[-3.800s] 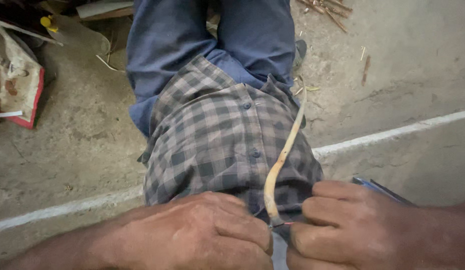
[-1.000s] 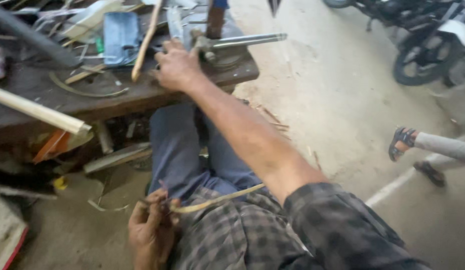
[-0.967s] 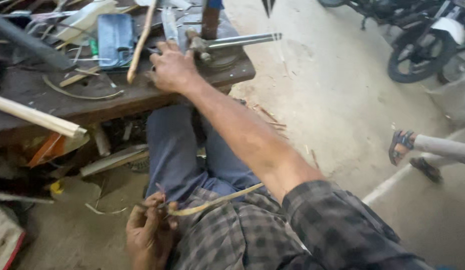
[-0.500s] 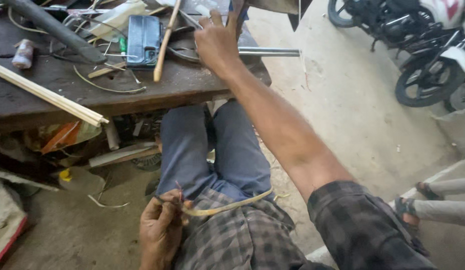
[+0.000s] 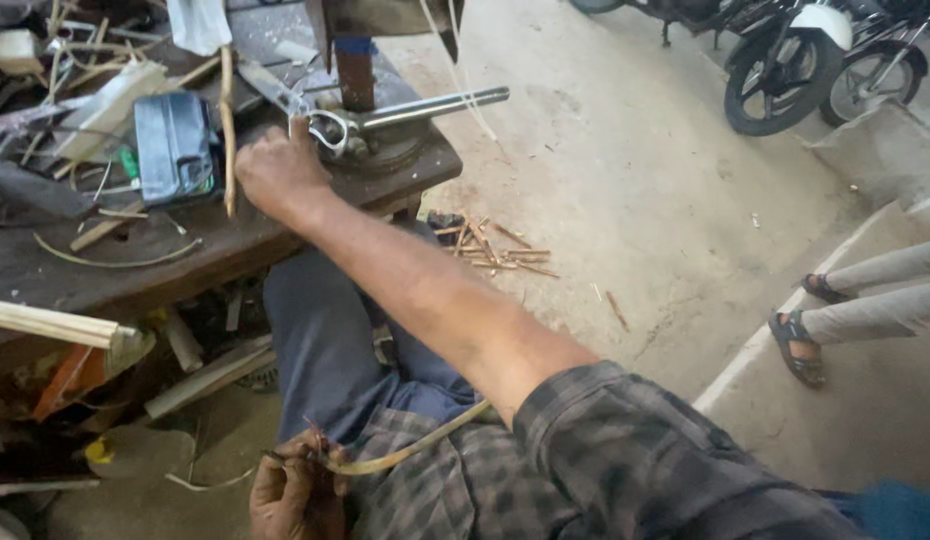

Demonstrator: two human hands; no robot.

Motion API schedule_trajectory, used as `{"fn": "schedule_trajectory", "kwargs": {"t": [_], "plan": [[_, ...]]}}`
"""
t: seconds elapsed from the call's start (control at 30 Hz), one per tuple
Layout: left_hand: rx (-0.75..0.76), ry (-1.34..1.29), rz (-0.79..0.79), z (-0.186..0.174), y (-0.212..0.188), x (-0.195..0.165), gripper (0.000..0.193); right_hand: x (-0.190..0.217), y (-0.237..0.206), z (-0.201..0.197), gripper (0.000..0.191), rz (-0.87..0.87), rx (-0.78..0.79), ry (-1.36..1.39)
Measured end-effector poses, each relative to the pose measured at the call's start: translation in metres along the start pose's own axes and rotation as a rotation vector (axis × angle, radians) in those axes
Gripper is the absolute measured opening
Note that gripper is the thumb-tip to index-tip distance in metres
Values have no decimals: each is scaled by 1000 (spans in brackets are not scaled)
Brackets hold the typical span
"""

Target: The person sits on the ground and cuts thin wooden sticks into shorter pieces with scissors, letting the cut pieces fall on the floor. They then peel and trim the cut pieces by hand and use pliers on a piece with a wire, working over their lap.

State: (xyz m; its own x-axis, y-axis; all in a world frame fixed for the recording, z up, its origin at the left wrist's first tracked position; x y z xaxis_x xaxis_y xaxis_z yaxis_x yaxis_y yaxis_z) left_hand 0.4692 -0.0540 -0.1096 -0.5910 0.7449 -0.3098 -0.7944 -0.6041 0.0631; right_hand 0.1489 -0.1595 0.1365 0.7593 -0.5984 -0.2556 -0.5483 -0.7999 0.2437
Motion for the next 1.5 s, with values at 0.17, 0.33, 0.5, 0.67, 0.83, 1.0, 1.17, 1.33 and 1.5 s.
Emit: {"fn": "schedule_trajectory", "kwargs": {"t": [0.17,0.33,0.5,0.67,0.83,1.0,1.17,1.33,1.5], "plan": [[-48,62,-43,-15,0,1,16,9,0,-7,29,9,8,112],[-23,127,-3,-12,-4,-1,17,0,3,-6,25,115,91,223],[72,92,-40,-15,-7,-1,19,-13,11,-8,30,156,150,331],[212,24,-110,-37,3,3,24,-13,12,-3,31,-42,361,161],[96,-6,-226,-59,25,24,26,-15,-2,-4,39,-121,363,140],[-68,118,-174,-53,32,32,20,-23,-13,3,42,-240,338,76],[-326,277,-157,-27,11,14,15,-22,-30,8,29,-331,186,23],[-372,246,-164,14,-11,4,13,-19,-47,-25,45,-607,-224,168],[-315,260,-139,29,-7,11,12,-46,-60,-68,49,-382,-592,221]]}}
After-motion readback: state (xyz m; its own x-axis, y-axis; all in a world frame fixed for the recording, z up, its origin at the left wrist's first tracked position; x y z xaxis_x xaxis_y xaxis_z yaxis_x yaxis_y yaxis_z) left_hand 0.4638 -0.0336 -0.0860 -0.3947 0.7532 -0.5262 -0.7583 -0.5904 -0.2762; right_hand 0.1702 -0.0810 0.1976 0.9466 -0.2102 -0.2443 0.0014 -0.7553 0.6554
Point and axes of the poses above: each hand's wrist, its own y-axis towards the middle knuckle, its own z-axis out of the palm, x = y × z, the point moved 8 cm from there along y, towards the middle knuckle, and after that the axes turned 7 degrees about -y, right-handed, at the moved point
